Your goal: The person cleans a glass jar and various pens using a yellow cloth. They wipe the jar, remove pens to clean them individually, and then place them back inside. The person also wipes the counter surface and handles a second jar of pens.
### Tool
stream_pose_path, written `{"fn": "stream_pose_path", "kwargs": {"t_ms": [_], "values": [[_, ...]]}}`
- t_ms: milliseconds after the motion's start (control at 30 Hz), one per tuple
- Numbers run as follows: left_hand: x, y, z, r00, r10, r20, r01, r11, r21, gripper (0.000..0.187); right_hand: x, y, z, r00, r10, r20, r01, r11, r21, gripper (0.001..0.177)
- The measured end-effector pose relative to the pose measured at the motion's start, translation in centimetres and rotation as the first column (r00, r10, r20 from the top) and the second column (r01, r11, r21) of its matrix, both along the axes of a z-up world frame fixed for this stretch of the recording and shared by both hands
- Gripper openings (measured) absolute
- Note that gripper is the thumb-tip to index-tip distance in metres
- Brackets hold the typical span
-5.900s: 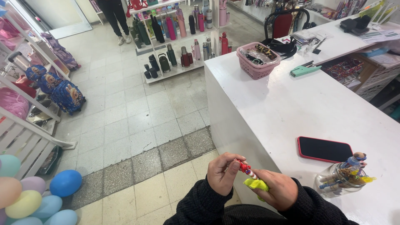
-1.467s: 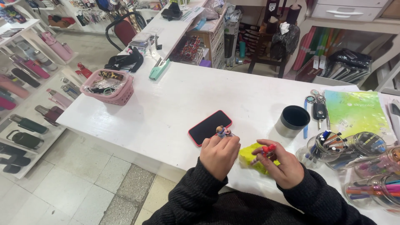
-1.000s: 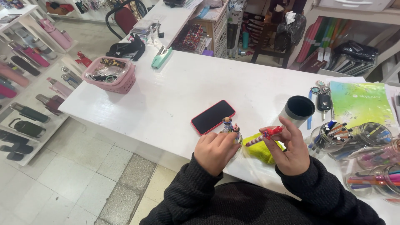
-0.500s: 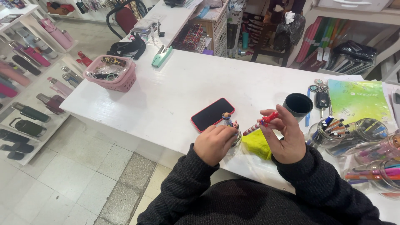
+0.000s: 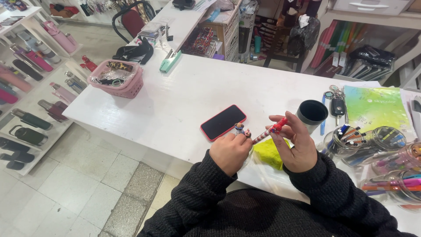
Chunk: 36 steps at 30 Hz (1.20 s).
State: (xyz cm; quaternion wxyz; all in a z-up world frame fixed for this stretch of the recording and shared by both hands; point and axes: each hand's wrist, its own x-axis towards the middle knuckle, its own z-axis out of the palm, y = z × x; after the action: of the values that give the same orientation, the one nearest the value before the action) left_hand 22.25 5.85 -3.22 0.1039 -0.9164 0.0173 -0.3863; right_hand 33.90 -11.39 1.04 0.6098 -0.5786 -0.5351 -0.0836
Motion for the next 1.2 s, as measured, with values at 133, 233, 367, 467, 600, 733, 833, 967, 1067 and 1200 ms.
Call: {"fn": "stream_pose_path", "kwargs": {"t_ms": [133,233,367,467,600,733,833,967,1067,1200], "values": [[-0.4,-0.1,1.2,1.000,-0.001,-0.024,0.001,1.000,-0.004,0.006,0.2,0.0,0.0,1.000,0.014,-0.007,-0.014,1.000,0.012,0.070],[-1.1,0.4,2.5,0.992,-0.087,-0.087,0.082,0.995,-0.065,0.008,0.3,0.4,-0.4,0.999,0.020,-0.028,-0.019,0.999,0.032,0.070],[-1.8,1.0,3.4,0.986,-0.107,-0.125,0.086,0.983,-0.162,0.010,0.6,1.0,-1.6,0.991,0.115,-0.069,-0.112,0.993,0.048,0.071],[-1.9,1.8,3.7,0.981,-0.131,-0.146,0.099,0.974,-0.204,0.010,1.1,1.6,-2.3,0.976,0.200,-0.089,-0.198,0.980,0.036,0.073],[-2.0,2.1,4.5,0.965,-0.175,-0.194,0.118,0.954,-0.275,0.011,1.1,2.1,-3.4,0.960,0.258,-0.111,-0.257,0.966,0.021,0.072],[-2.2,2.6,4.9,0.947,-0.210,-0.244,0.124,0.938,-0.324,0.009,0.8,2.2,-2.4,0.970,0.241,-0.025,-0.243,0.965,-0.103,0.050],[-2.6,2.9,5.0,0.949,-0.210,-0.234,0.132,0.942,-0.309,0.008,0.7,2.4,-2.5,0.967,0.136,0.214,-0.098,0.979,-0.181,0.040],[-2.7,3.0,4.4,0.947,-0.251,-0.198,0.173,0.923,-0.345,0.010,0.9,2.7,-3.2,0.974,0.091,0.207,-0.055,0.983,-0.175,0.031],[-2.8,3.1,4.0,0.950,-0.276,-0.145,0.207,0.906,-0.369,0.010,1.8,2.7,-3.6,0.989,0.003,0.148,0.029,0.976,-0.216,0.026],[-3.1,3.2,4.4,0.933,-0.355,-0.061,0.299,0.858,-0.417,0.011,2.1,3.0,-3.6,0.998,0.030,-0.056,-0.049,0.921,-0.387,0.036]]}}
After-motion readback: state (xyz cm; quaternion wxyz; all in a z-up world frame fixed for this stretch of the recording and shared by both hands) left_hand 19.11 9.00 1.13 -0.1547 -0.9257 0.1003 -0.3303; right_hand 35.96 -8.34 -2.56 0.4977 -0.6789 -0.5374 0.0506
